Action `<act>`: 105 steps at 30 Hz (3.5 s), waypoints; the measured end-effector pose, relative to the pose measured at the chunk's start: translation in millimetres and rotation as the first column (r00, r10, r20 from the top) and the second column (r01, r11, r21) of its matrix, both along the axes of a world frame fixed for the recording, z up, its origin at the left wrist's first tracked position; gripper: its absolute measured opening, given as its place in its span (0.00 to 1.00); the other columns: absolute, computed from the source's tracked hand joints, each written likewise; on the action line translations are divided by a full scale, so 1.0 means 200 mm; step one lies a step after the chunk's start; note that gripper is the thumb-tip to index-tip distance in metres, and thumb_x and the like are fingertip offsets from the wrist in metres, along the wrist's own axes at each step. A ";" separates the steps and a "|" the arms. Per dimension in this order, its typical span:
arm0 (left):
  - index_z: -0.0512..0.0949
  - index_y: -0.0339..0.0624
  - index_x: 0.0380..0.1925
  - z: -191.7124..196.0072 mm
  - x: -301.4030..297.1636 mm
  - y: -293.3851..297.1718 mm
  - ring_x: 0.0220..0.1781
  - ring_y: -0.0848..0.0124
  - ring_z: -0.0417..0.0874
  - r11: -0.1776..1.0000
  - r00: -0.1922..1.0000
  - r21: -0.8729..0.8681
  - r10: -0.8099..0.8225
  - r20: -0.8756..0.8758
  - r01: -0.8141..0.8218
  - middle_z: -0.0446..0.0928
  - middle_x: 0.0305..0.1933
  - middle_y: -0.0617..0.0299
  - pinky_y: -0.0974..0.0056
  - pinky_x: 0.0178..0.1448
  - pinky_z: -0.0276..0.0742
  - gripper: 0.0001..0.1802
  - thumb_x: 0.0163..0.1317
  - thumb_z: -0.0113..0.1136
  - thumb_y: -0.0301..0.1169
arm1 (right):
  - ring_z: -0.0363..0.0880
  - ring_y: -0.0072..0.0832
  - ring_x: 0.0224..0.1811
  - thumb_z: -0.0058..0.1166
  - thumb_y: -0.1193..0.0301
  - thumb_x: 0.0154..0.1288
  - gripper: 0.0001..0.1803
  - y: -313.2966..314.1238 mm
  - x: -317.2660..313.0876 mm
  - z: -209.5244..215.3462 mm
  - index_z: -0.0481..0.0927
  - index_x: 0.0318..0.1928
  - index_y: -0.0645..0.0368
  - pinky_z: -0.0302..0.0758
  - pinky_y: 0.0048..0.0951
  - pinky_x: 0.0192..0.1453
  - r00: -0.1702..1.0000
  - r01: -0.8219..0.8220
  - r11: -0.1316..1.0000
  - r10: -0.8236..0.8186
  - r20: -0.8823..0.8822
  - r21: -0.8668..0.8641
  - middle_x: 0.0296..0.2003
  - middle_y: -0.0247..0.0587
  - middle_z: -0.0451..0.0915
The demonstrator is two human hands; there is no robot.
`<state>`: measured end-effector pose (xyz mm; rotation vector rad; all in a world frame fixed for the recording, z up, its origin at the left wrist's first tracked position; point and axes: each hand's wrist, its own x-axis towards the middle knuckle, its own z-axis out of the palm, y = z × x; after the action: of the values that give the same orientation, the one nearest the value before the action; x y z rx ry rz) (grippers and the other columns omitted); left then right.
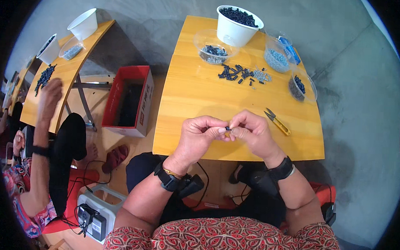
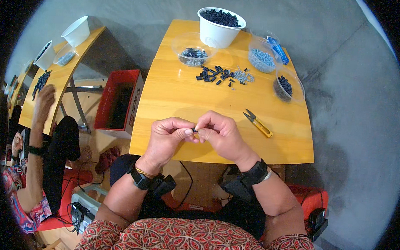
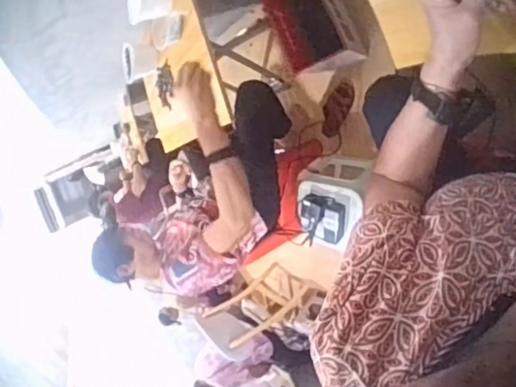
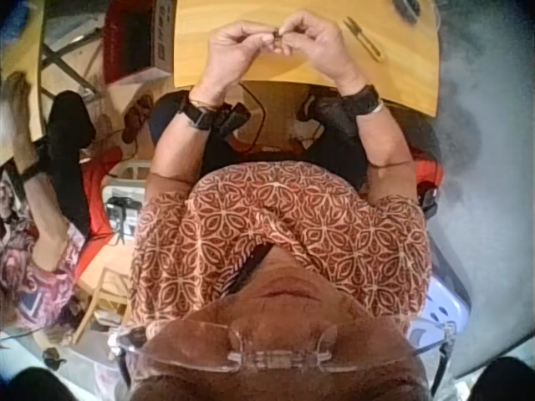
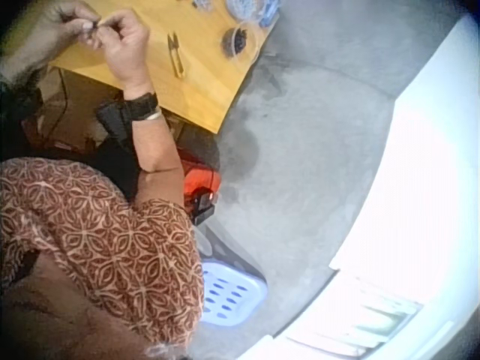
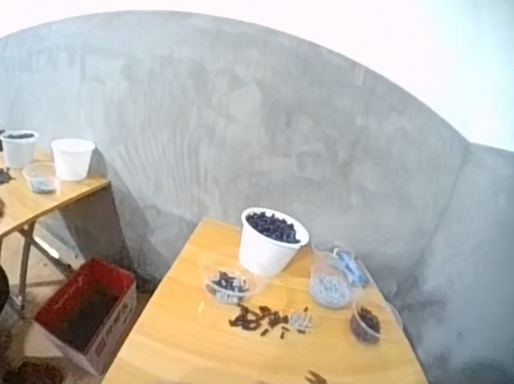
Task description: Assembling small black plastic components with yellow inserts at a workbench.
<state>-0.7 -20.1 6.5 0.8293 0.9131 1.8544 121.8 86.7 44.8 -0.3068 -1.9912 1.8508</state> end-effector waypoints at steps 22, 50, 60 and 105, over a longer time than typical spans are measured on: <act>0.74 0.32 0.37 0.04 0.06 -0.01 0.30 0.72 0.79 0.998 0.997 -0.036 0.051 0.060 -0.048 0.77 0.31 0.57 0.70 0.36 0.79 0.08 0.55 0.53 0.18 | 0.71 0.23 0.23 0.50 0.79 0.55 0.02 -0.09 0.09 0.09 0.72 0.30 0.64 0.68 0.23 0.28 0.966 0.214 0.825 -0.259 0.014 0.524 0.23 0.39 0.73; 0.77 0.37 0.19 -0.01 0.17 0.09 0.26 0.59 0.74 0.899 0.284 0.232 0.348 -0.894 -0.371 0.74 0.20 0.55 0.61 0.33 0.68 0.04 0.40 0.62 0.23 | 0.71 0.39 0.31 0.48 0.79 0.48 0.02 0.01 0.13 -0.13 0.75 0.25 0.61 0.68 0.35 0.37 0.872 0.451 0.568 -0.445 -0.204 0.688 0.24 0.43 0.73; 0.72 0.36 0.10 -0.02 0.19 0.08 0.21 0.57 0.70 0.887 0.243 0.277 0.380 -0.892 -0.368 0.70 0.15 0.54 0.58 0.28 0.63 0.07 0.36 0.60 0.23 | 0.72 0.42 0.30 0.43 0.81 0.45 0.06 0.06 -0.15 -0.25 0.75 0.22 0.59 0.67 0.40 0.36 0.733 0.635 0.464 -0.614 -0.292 0.618 0.23 0.43 0.76; 0.77 0.37 0.31 0.43 0.32 -0.24 0.28 0.78 0.74 0.999 0.996 -0.037 0.013 -0.087 -0.016 0.76 0.27 0.65 0.73 0.37 0.72 0.05 0.58 0.54 0.27 | 0.74 0.38 0.28 0.48 0.80 0.54 0.04 -0.33 0.35 0.40 0.72 0.32 0.65 0.70 0.28 0.31 0.899 0.429 0.663 -0.248 -0.361 0.613 0.26 0.45 0.74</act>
<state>63.6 -67.7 92.6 0.8875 1.0077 1.8199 190.9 21.0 124.0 -0.1924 -2.0925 0.7821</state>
